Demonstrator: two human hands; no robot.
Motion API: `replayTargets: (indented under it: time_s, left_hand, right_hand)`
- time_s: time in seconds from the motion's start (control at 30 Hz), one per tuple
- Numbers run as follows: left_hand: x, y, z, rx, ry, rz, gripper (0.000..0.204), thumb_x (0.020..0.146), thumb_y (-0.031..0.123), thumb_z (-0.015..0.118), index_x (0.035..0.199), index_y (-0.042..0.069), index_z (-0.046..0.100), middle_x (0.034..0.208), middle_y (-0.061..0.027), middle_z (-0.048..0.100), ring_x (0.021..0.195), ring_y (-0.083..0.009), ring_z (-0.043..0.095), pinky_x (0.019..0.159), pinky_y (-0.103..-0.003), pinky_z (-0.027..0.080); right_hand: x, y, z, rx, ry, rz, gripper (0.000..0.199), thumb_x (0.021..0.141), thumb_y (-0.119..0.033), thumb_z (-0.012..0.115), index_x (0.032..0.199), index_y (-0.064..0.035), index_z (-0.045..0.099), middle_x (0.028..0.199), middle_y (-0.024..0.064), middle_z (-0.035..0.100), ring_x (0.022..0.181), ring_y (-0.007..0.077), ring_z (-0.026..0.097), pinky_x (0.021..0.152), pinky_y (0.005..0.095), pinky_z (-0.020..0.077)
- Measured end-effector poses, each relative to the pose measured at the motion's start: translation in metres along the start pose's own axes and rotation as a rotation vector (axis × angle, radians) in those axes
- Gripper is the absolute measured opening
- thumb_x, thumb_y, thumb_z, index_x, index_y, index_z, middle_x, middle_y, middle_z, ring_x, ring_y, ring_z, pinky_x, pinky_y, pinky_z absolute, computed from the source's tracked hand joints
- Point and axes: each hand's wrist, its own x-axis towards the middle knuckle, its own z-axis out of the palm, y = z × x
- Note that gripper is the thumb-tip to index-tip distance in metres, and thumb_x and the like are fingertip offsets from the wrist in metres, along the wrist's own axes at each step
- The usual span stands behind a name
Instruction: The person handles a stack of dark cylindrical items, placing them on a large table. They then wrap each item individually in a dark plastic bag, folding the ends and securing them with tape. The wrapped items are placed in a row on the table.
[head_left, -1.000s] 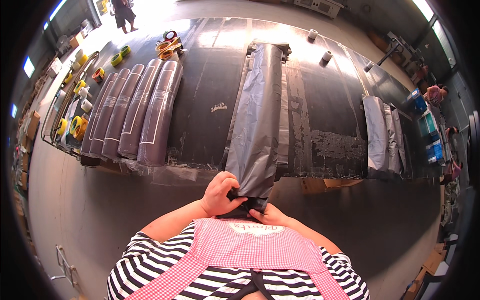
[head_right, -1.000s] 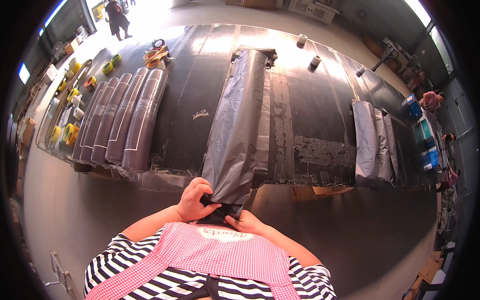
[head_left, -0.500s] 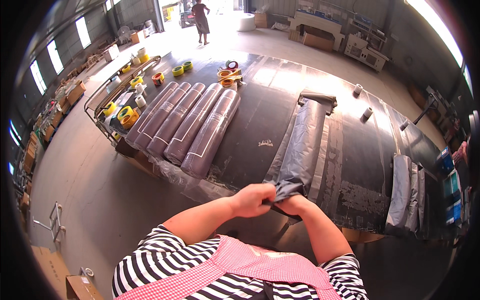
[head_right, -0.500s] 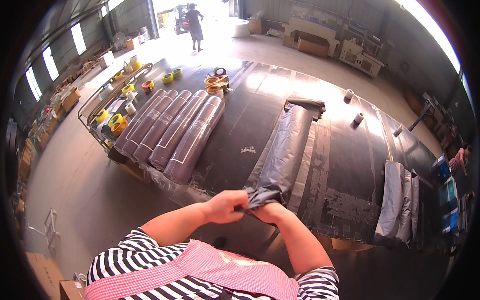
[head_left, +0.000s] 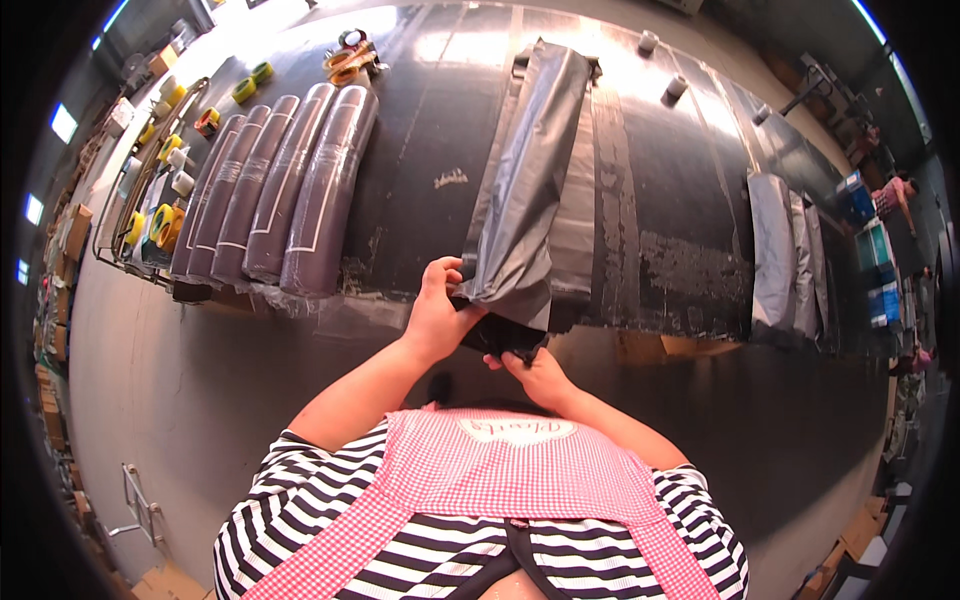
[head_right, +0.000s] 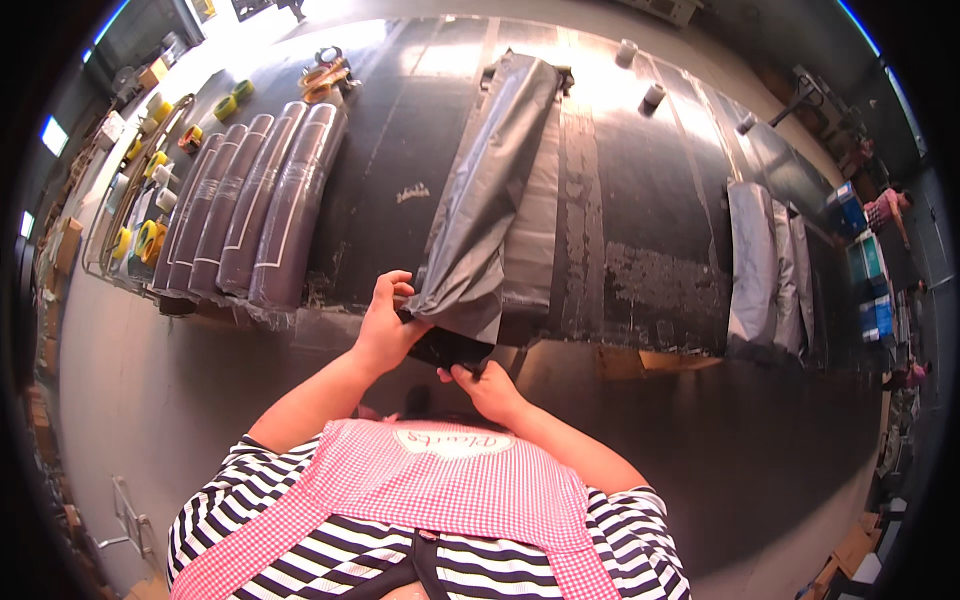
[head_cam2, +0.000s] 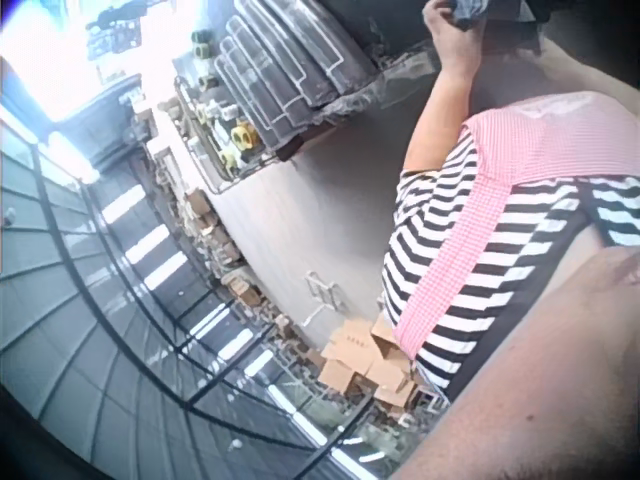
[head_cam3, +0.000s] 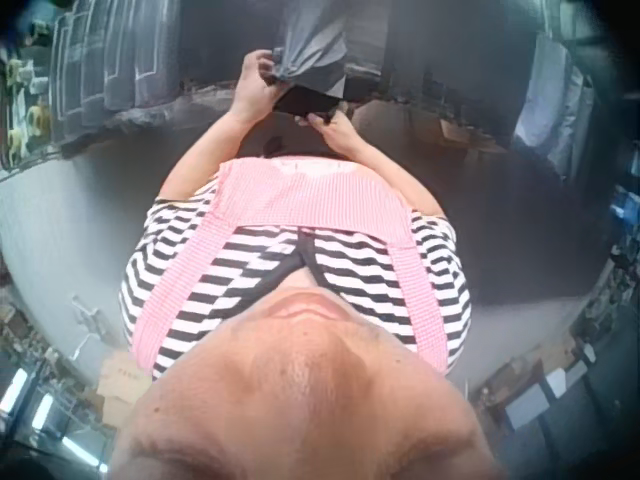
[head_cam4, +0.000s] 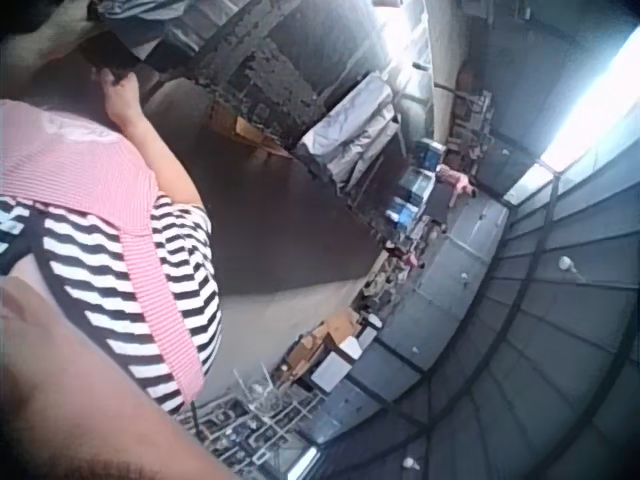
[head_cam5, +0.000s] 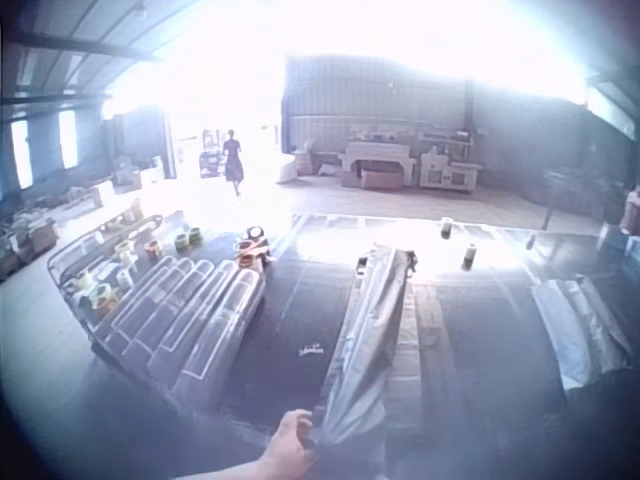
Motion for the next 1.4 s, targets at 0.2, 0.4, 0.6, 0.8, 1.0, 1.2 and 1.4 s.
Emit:
replayTargets:
  time_s: [0.2,0.4,0.6,0.8,1.0,1.2,1.4]
  left_hand:
    - [-0.047,-0.036,-0.02,-0.118,-0.151,-0.45,0.017,0.088,0.01,0.073,0.091,0.003,0.058,0.08,-0.0001,0.062,0.073,-0.007,0.052,0.068,-0.026,0.045]
    - [-0.057,-0.012,-0.022,0.311,0.114,0.029,0.026,0.079,0.01,0.079,0.096,0.008,0.06,0.089,-0.0043,0.063,0.078,-0.0157,0.058,0.072,-0.031,0.046]
    - [-0.055,0.02,0.019,0.406,-0.458,0.532,0.022,0.078,0.014,0.075,0.097,0.01,0.066,0.097,-0.0039,0.062,0.089,-0.0248,0.062,0.077,-0.036,0.05]
    - [-0.053,0.009,0.038,0.394,-0.52,0.592,0.022,0.077,0.008,0.075,0.096,0.006,0.065,0.096,-0.0078,0.064,0.088,-0.027,0.064,0.074,-0.034,0.054]
    - [-0.058,0.006,0.006,-0.517,-0.538,-0.136,0.007,0.097,0.011,0.063,0.098,0.005,0.059,0.101,-0.0102,0.067,0.087,-0.0213,0.067,0.075,-0.033,0.056]
    - [-0.126,-0.124,-0.192,0.471,-0.932,-1.148,0.014,0.098,0.015,0.059,0.104,0.005,0.066,0.098,-0.0129,0.071,0.093,-0.0216,0.07,0.081,-0.034,0.056]
    - [-0.024,-0.061,-0.144,0.818,-0.358,0.373,0.045,0.082,0.008,0.071,0.126,0.01,0.061,0.135,-0.0121,0.057,0.115,-0.0326,0.06,0.097,-0.041,0.05]
  right_hand:
    - [-0.024,-0.001,-0.01,0.226,0.429,0.034,0.015,0.095,-0.013,0.064,0.098,0.0016,0.066,0.088,0.0013,0.068,0.08,0.0081,0.059,0.073,0.0252,0.0475]
    - [-0.033,-0.011,-0.023,0.164,0.21,0.339,0.023,0.09,-0.012,0.071,0.074,-0.0039,0.057,0.077,0.0054,0.066,0.071,0.0127,0.066,0.066,0.0268,0.0519]
    - [-0.046,0.0,-0.015,-0.092,0.179,0.091,0.013,0.094,-0.01,0.065,0.088,0.0014,0.067,0.086,0.0031,0.07,0.077,0.0098,0.065,0.072,0.0244,0.0511]
    - [-0.045,-0.013,-0.017,-0.701,0.218,-0.308,0.007,0.085,0.003,0.057,0.087,0.0024,0.064,0.083,0.0166,0.063,0.075,0.032,0.064,0.068,0.0357,0.0508]
    - [-0.048,-0.01,-0.021,-0.521,0.175,-0.149,0.007,0.09,-0.002,0.058,0.085,0.0029,0.061,0.082,0.0147,0.064,0.075,0.0275,0.066,0.07,0.0348,0.0526]
    - [-0.051,0.014,-0.049,0.015,0.022,0.008,0.015,0.096,-0.003,0.056,0.107,0.0019,0.065,0.095,0.0056,0.07,0.086,0.0122,0.066,0.08,0.0272,0.0525]
    - [0.001,-0.026,-0.076,-1.085,0.587,-0.789,0.033,0.073,-0.004,0.075,0.101,-0.0082,0.058,0.095,0.0094,0.061,0.089,0.0309,0.06,0.08,0.0415,0.0483]
